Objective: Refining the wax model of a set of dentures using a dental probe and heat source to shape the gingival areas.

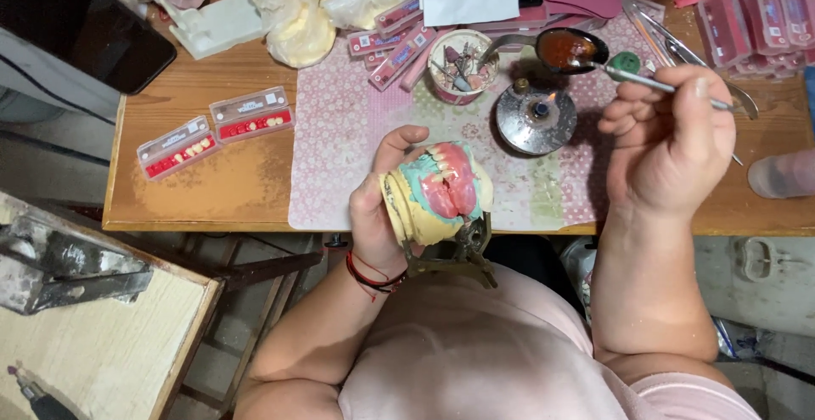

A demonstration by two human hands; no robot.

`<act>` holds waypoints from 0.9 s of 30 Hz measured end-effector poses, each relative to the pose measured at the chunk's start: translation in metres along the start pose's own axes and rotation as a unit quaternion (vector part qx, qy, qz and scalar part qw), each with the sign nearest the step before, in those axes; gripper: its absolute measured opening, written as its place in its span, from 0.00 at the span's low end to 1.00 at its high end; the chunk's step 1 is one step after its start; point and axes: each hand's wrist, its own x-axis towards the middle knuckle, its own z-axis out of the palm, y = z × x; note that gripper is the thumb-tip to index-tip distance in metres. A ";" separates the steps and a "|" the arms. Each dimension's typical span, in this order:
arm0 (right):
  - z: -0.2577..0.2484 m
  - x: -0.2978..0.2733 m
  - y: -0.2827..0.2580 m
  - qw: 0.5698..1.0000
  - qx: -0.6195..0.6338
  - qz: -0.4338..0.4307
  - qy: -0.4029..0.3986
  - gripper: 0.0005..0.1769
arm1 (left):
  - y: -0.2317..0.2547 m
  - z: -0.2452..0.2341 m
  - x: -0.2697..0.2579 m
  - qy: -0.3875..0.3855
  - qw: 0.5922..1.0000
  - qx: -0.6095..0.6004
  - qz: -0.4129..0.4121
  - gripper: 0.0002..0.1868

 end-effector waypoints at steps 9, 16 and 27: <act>0.021 -0.069 0.014 0.961 0.176 0.047 -0.207 0.13 | 0.005 0.001 -0.003 -0.047 0.999 -0.026 -0.008 0.37; 0.019 -0.068 0.040 0.955 0.219 0.039 -0.197 0.14 | -0.010 -0.008 -0.001 -0.012 1.000 -0.002 0.021 0.42; 0.017 -0.066 0.041 0.950 0.227 0.021 -0.216 0.13 | -0.012 -0.015 0.000 -0.023 0.999 0.010 0.024 0.43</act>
